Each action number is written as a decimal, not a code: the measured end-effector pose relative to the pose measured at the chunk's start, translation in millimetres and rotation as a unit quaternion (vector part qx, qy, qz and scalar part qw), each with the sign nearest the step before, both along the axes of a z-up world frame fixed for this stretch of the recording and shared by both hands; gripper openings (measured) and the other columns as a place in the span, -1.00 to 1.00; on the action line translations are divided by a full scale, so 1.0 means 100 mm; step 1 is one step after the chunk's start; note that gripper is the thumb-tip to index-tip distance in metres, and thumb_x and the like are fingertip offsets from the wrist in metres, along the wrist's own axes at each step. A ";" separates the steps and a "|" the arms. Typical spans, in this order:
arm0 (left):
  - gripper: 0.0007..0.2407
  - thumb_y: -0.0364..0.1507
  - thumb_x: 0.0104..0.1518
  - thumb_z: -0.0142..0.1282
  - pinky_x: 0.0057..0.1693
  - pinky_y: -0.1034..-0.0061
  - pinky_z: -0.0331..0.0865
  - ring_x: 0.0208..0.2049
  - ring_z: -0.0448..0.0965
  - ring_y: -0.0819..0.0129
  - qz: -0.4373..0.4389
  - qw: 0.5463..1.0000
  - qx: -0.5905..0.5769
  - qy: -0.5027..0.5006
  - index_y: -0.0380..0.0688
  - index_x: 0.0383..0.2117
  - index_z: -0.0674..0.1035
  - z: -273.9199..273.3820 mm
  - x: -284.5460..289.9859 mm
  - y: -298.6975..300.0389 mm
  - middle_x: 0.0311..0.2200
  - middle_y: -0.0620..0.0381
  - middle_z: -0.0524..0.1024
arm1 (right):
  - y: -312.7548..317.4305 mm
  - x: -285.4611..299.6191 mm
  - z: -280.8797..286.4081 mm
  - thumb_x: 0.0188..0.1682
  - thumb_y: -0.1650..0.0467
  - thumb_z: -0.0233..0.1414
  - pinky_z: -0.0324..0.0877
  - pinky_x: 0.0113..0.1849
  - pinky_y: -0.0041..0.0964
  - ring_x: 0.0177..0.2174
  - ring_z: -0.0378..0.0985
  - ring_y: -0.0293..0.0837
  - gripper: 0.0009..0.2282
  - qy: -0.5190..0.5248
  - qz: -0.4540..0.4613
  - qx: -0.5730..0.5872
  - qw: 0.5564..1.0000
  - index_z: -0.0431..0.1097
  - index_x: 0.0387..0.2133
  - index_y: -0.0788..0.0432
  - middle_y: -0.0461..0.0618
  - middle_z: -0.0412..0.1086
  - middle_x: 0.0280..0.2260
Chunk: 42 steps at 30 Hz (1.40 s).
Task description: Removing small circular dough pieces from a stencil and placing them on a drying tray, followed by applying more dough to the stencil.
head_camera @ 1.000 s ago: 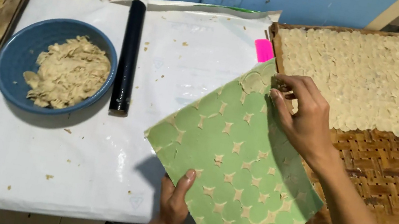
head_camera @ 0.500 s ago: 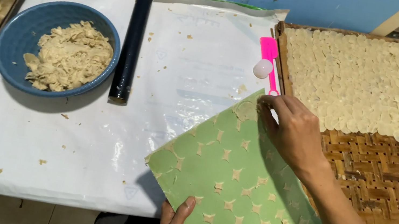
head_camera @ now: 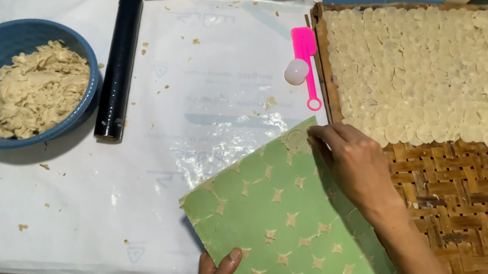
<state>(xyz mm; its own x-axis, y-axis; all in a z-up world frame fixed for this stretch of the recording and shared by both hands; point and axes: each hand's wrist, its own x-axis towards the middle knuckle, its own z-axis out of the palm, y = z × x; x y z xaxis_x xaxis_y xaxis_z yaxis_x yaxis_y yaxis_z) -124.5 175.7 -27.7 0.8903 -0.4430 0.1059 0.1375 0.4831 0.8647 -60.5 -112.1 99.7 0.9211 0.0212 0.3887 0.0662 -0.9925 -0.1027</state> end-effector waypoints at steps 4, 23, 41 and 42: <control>-0.66 -0.57 0.15 -0.17 -0.13 0.38 0.44 -0.30 0.59 0.15 -0.017 0.998 -0.023 0.051 -0.52 0.03 0.47 0.02 0.02 -0.13 -0.24 -0.22 0.64 | -0.07 0.00 -0.04 0.03 0.40 0.07 0.52 -0.46 -0.14 -0.50 0.60 0.01 -0.80 0.018 -0.020 0.026 0.999 0.49 -0.12 0.22 0.15 0.56 -0.22; -0.62 -0.45 0.06 0.03 0.00 0.19 0.45 -0.24 0.67 -0.08 0.047 0.977 0.053 0.202 -0.56 -0.07 0.58 -0.25 -0.08 -0.11 -0.25 -0.37 0.70 | -0.14 0.05 -0.12 0.03 0.43 0.12 0.51 -0.38 -0.23 -0.45 0.55 -0.07 -0.88 0.008 -0.003 0.091 0.996 0.53 -0.29 0.26 0.09 0.52 -0.29; -0.57 -0.61 0.01 -0.01 -0.02 0.12 0.54 -0.20 0.72 -0.19 0.040 0.973 0.051 0.223 -0.58 0.08 0.50 -0.42 -0.11 -0.48 -0.16 -0.49 0.67 | -0.64 -0.33 -0.06 0.10 0.45 0.05 0.49 -0.30 -0.03 -0.30 0.56 0.17 -0.87 -0.084 -0.057 0.190 0.977 0.41 -0.22 0.33 0.16 0.40 -0.33; -0.57 -0.62 0.00 -0.02 -0.01 0.11 0.54 -0.20 0.72 -0.21 0.049 0.970 0.048 0.234 -0.59 0.07 0.50 -0.38 -0.13 -0.55 -0.15 -0.51 0.67 | -0.71 -0.37 -0.01 0.07 0.48 0.07 0.46 -0.37 -0.18 -0.39 0.50 0.00 -0.90 -0.095 -0.085 0.198 0.972 0.44 -0.25 0.31 0.12 0.43 -0.30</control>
